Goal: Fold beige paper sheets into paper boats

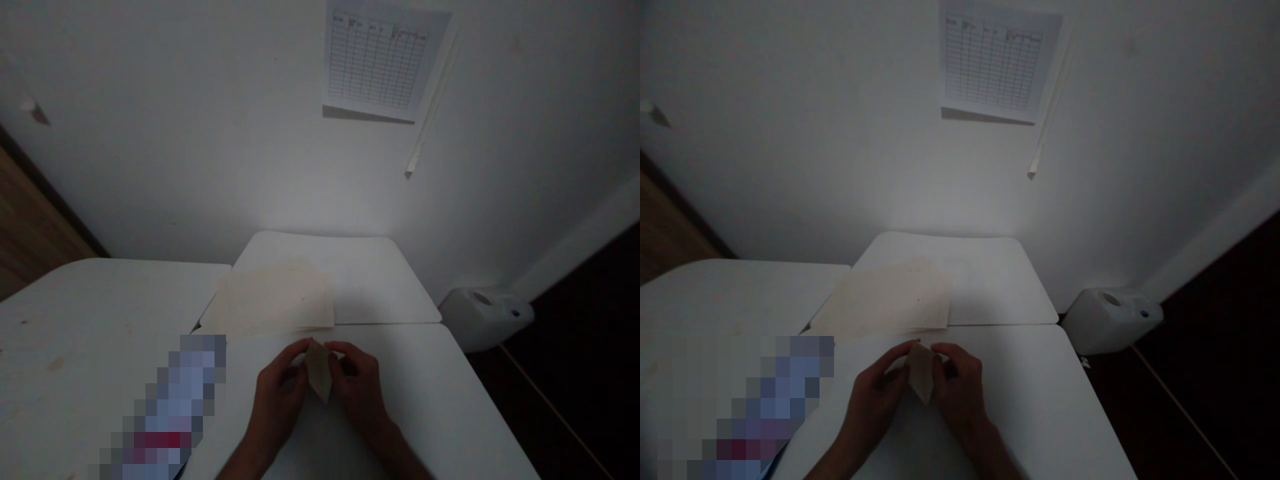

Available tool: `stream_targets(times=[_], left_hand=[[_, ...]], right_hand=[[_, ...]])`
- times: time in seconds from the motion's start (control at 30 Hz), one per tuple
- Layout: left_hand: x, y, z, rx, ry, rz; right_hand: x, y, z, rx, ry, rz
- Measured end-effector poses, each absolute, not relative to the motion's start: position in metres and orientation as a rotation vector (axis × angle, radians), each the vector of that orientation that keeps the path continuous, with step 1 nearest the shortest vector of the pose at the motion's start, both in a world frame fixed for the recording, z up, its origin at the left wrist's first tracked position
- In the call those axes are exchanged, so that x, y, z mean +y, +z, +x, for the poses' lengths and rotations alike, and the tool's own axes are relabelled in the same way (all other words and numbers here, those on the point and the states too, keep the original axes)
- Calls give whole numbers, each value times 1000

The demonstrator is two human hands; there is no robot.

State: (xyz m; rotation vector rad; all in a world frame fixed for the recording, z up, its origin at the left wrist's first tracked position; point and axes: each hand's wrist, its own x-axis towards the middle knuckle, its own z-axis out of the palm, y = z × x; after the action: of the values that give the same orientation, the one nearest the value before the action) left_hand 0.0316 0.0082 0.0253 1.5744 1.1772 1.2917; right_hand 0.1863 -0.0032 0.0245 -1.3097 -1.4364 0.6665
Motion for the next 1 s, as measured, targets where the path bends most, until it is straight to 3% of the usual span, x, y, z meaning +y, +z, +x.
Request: stream_targets(times=[1.0], left_hand=[[9,23,28,1160,1377,1596]], right_hand=[[4,8,201,-1271,924,-1043]])
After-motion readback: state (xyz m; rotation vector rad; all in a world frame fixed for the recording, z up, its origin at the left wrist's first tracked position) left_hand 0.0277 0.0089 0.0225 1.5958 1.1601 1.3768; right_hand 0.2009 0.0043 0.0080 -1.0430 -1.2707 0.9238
